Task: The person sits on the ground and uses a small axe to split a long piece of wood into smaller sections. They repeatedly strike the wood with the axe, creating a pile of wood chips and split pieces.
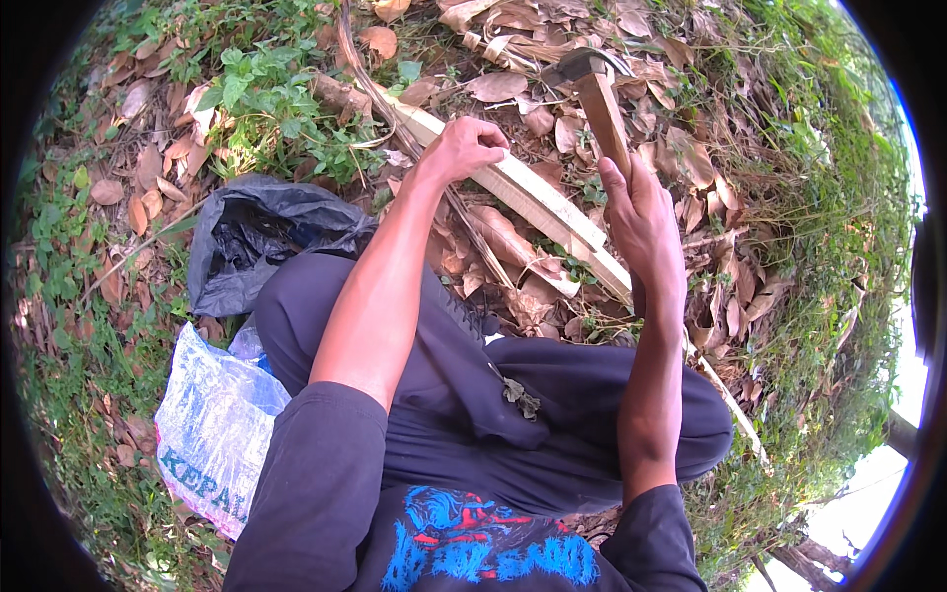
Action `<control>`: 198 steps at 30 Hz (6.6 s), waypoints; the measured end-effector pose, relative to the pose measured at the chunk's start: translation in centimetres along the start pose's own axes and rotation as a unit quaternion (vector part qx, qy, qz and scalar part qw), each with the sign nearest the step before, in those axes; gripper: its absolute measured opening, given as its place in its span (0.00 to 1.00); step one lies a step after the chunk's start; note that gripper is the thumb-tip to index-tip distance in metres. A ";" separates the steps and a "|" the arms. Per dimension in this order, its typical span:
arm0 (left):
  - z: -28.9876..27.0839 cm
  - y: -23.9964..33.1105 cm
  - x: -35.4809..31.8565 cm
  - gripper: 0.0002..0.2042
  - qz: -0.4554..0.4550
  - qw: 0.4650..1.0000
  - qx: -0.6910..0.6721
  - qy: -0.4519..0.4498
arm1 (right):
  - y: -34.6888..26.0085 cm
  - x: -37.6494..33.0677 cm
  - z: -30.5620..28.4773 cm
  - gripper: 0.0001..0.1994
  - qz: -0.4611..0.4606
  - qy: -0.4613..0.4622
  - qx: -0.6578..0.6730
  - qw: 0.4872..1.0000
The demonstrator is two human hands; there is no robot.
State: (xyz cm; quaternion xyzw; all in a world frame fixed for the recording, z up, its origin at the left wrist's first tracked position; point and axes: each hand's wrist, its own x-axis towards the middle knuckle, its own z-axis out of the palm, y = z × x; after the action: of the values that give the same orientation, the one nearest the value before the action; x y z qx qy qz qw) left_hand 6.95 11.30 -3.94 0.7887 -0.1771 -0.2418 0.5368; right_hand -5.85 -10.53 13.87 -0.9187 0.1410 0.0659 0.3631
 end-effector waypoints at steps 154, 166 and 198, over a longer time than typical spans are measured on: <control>-1.6 18.2 -6.1 0.24 -0.126 0.991 -0.015 -0.050 | -4.2 -3.8 5.0 0.17 -0.037 -0.065 0.143 0.987; -4.5 18.0 -8.3 0.15 -0.084 0.974 0.208 0.017 | 10.9 1.0 12.1 0.33 -0.064 0.079 -0.207 0.973; -0.7 13.4 -7.2 0.21 -0.007 0.921 0.389 0.029 | 10.8 0.5 12.8 0.32 -0.107 0.114 -0.184 0.970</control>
State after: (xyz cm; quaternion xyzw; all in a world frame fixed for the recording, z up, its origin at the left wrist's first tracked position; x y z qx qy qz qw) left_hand 1.15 10.87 10.17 0.9433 -0.2359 -0.1344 0.1909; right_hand -8.95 -9.37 -2.55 -0.9809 0.0680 -0.0536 0.1740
